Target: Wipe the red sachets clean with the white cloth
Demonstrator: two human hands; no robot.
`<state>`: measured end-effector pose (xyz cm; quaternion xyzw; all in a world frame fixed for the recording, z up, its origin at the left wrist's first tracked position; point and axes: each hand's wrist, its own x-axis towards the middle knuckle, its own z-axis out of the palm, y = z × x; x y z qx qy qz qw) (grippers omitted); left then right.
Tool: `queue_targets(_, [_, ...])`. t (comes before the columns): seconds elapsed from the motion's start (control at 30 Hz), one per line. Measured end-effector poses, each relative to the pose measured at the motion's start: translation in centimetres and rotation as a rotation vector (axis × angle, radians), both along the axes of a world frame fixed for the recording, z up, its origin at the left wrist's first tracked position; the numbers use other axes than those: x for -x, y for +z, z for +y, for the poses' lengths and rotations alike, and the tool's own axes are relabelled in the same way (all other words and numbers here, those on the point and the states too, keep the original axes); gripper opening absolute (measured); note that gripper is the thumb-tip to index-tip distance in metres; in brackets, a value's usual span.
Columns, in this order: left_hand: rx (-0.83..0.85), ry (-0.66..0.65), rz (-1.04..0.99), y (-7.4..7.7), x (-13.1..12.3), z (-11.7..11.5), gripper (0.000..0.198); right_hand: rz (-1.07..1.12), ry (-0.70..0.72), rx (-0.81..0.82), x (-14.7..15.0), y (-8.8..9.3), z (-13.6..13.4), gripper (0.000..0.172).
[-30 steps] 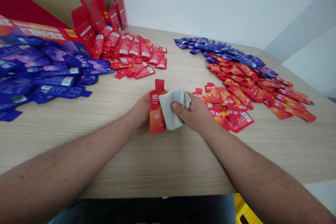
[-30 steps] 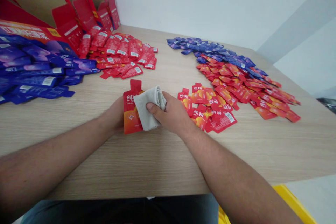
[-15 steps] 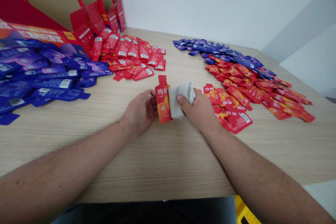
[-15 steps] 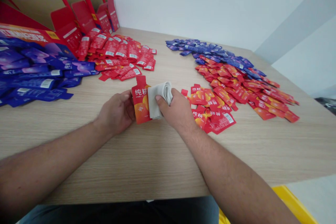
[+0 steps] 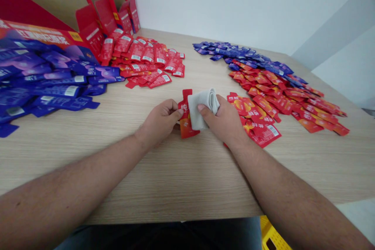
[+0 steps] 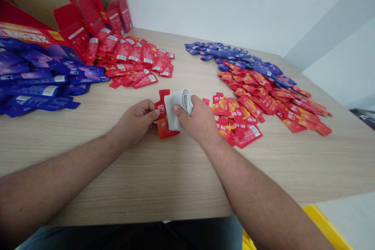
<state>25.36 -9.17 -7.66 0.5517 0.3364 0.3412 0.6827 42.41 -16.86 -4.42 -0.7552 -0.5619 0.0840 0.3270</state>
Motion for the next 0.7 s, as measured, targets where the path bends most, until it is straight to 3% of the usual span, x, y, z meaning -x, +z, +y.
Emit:
queue_targets(0.2, [-0.038,-0.019,0.021,-0.2,0.1,0.1,0.02,-0.007,0.355,0.113,0.5,0.8,-0.6,0.026])
queue_targets(0.33, [-0.072,-0.073,0.052,-0.2,0.2,0.1,0.018,-0.032,0.139,0.065,0.0,1.1,-0.5,0.03])
queue_targets(0.47, [-0.169,-0.112,0.148,0.1,0.5,-0.1,0.012,0.01,0.295,0.086,-0.2,1.1,-0.4,0.032])
queue_targets(0.6, [-0.228,-0.106,0.166,0.5,0.5,-0.1,0.012,0.004,0.239,0.081,-0.1,1.2,-0.5,0.034])
queue_targets(0.7, [-0.264,-0.136,0.199,0.8,0.6,-0.1,0.009,0.024,0.337,0.119,-0.1,1.2,-0.6,0.032])
